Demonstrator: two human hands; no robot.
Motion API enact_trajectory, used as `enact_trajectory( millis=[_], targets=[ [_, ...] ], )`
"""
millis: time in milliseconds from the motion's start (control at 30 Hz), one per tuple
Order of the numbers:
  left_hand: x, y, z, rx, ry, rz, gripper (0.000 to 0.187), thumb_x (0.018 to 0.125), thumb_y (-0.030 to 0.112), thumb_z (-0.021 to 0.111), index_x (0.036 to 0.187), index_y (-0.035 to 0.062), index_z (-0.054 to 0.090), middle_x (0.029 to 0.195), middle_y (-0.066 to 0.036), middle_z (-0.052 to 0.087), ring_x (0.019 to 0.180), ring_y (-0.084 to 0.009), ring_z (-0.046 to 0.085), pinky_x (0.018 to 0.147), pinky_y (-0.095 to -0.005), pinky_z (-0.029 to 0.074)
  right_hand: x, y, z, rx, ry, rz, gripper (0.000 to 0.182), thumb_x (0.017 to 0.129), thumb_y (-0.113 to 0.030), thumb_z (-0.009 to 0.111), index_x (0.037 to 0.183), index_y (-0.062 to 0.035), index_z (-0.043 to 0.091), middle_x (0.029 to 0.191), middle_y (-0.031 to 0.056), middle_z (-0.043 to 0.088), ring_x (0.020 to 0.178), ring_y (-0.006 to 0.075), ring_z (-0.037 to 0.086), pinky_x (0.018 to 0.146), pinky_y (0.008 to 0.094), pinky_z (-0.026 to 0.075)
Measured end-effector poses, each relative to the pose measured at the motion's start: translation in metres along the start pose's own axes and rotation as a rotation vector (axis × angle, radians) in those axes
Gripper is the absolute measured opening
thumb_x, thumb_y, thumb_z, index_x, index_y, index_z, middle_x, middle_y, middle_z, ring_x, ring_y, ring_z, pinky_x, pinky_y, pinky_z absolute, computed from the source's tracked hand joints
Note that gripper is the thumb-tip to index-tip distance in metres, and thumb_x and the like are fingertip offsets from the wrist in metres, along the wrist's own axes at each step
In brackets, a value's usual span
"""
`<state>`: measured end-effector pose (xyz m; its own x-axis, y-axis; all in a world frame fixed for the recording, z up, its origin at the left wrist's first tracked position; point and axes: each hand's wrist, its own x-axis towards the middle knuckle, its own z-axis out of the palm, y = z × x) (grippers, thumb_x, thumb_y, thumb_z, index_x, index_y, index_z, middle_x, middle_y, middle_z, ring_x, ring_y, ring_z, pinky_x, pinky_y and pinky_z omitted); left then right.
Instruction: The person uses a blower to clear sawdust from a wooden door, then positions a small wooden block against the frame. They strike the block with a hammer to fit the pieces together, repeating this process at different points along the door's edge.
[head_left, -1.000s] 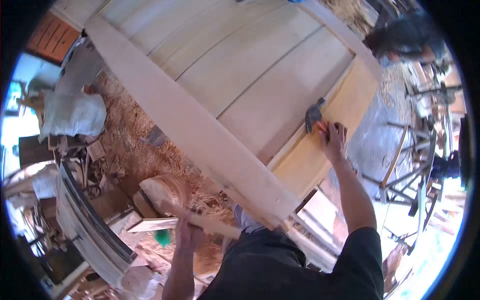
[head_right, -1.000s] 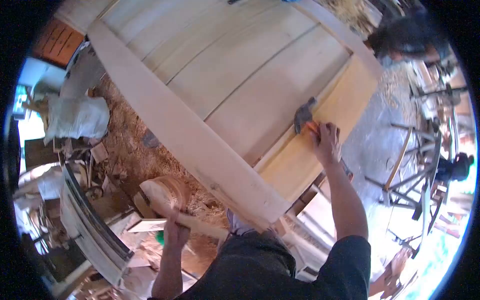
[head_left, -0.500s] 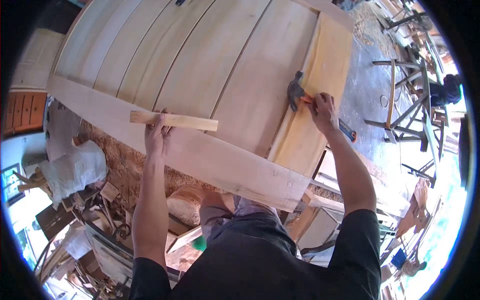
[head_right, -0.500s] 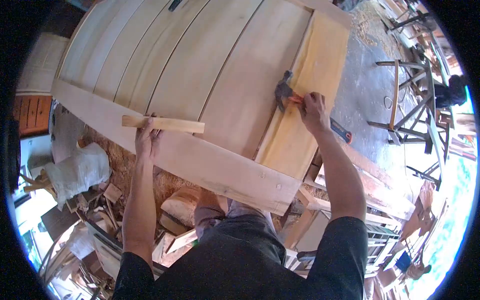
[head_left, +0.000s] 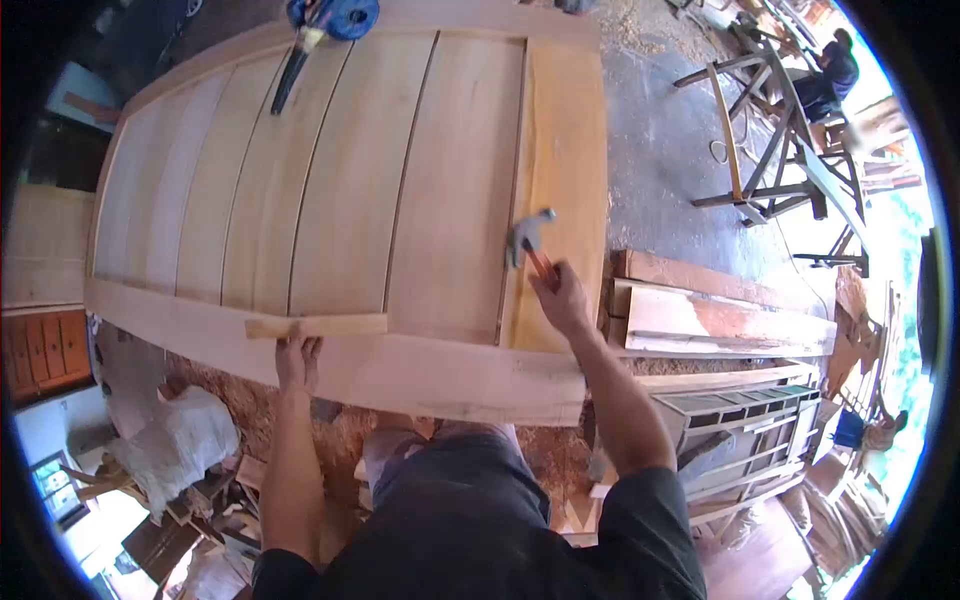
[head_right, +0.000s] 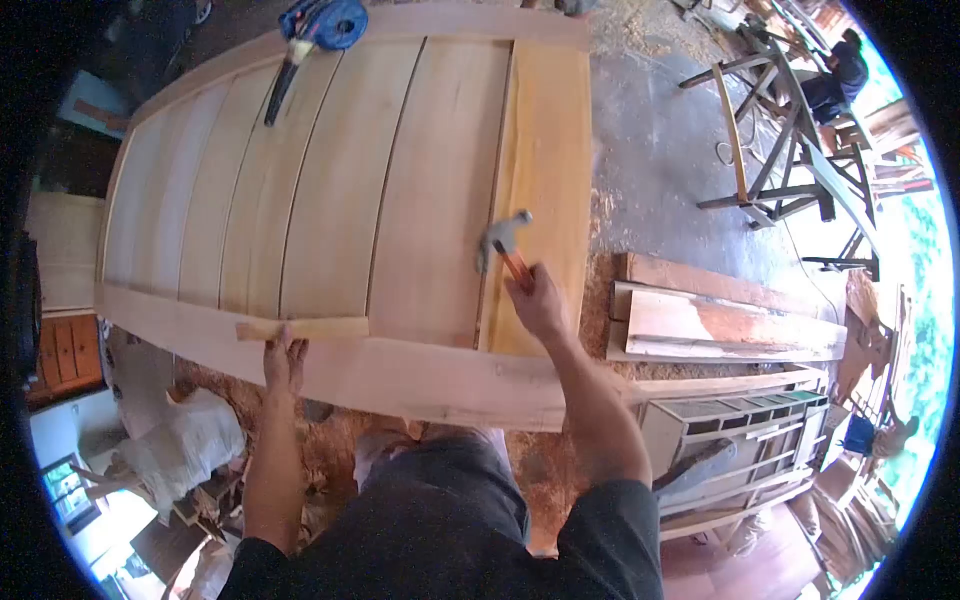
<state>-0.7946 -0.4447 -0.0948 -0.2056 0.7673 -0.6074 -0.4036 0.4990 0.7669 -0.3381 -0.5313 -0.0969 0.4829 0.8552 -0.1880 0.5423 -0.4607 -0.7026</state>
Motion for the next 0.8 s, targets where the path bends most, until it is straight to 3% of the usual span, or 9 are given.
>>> enact_trajectory(
  millis=[67,133,233,333,433,467,567,700,800],
  targets=[
    [0.006,-0.004,-0.002,0.038,-0.056,-0.017,0.04,0.089,0.014,0.073,0.121,0.0156,0.05,0.106,0.0,0.061,0.093,-0.0149,0.06,0.089,-0.0371,0.051,-0.021,0.006,-0.021,0.08,0.044,0.024,0.033,0.081,-0.029,0.074,0.09,-0.0022,0.057,0.071,0.0141,0.058,0.065,0.0276,0.057,0.062,0.0397,0.046],
    [0.016,-0.017,-0.01,0.058,-0.086,-0.042,0.04,0.087,0.014,0.073,0.119,0.0171,0.049,0.105,0.001,0.061,0.092,-0.0151,0.06,0.08,-0.0338,0.051,-0.035,0.034,-0.026,0.069,0.025,0.125,0.032,0.079,-0.026,0.075,0.085,-0.0019,0.055,0.068,0.0123,0.056,0.062,0.0228,0.053,0.061,0.0375,0.046],
    [0.004,-0.018,0.013,0.113,-0.089,-0.057,0.039,0.088,0.014,0.072,0.12,0.0163,0.05,0.107,0.0,0.061,0.09,-0.0151,0.061,0.077,-0.0331,0.052,-0.045,0.06,-0.022,0.1,0.075,0.099,0.032,0.078,-0.024,0.075,0.084,-0.0021,0.054,0.065,0.0115,0.054,0.059,0.0224,0.052,0.058,0.0369,0.045],
    [0.007,-0.013,0.015,0.163,-0.101,-0.057,0.032,0.091,0.014,0.069,0.119,0.0134,0.052,0.106,0.0,0.063,0.087,-0.0145,0.062,0.075,-0.0324,0.052,-0.044,0.061,-0.017,0.063,0.08,0.023,0.03,0.076,-0.022,0.075,0.083,-0.0027,0.053,0.063,0.0122,0.054,0.057,0.023,0.054,0.056,0.037,0.045],
    [0.009,-0.013,0.014,0.161,-0.131,-0.047,0.03,0.092,0.015,0.067,0.119,0.0122,0.054,0.103,-0.001,0.064,0.086,-0.0142,0.062,0.076,-0.0322,0.052,-0.034,0.059,-0.018,-0.008,0.004,0.085,0.027,0.077,-0.023,0.073,0.087,-0.0038,0.057,0.074,0.0213,0.064,0.076,0.0444,0.065,0.064,0.047,0.05],
    [0.007,-0.013,0.013,0.148,-0.13,-0.043,0.029,0.093,0.015,0.067,0.119,0.0119,0.054,0.102,-0.001,0.064,0.085,-0.014,0.062,0.076,-0.0321,0.051,-0.031,0.06,-0.02,-0.028,-0.03,0.06,0.027,0.077,-0.024,0.072,0.087,-0.0039,0.058,0.075,0.0221,0.064,0.075,0.0441,0.064,0.063,0.0468,0.05],
    [0.004,-0.015,0.012,0.159,-0.146,-0.046,0.033,0.093,0.017,0.067,0.121,0.0124,0.052,0.104,-0.001,0.063,0.088,-0.0145,0.061,0.079,-0.0333,0.05,-0.027,0.057,-0.02,-0.099,-0.011,-0.024,0.027,0.075,-0.022,0.074,0.08,-0.0018,0.057,0.064,0.0135,0.059,0.059,0.0214,0.063,0.057,0.0375,0.049],
    [-0.001,-0.022,0.019,0.195,-0.089,-0.019,0.041,0.091,0.019,0.07,0.126,0.0128,0.048,0.11,-0.002,0.059,0.094,-0.0162,0.06,0.083,-0.0351,0.049,-0.024,0.043,-0.03,0.133,-0.178,0.121,0.027,0.078,-0.022,0.076,0.081,0.0,0.06,0.061,0.0081,0.061,0.05,0.0139,0.061,0.048,0.0323,0.049],
    [0.003,-0.023,0.02,0.213,-0.082,-0.061,0.047,0.09,0.02,0.071,0.129,0.0116,0.046,0.114,-0.003,0.058,0.097,-0.0177,0.059,0.085,-0.0359,0.049,-0.022,0.04,-0.03,0.222,-0.22,0.161,0.023,0.079,-0.017,0.075,0.082,0.0006,0.06,0.062,0.0064,0.06,0.051,0.0127,0.061,0.047,0.0305,0.049]
  ],
)
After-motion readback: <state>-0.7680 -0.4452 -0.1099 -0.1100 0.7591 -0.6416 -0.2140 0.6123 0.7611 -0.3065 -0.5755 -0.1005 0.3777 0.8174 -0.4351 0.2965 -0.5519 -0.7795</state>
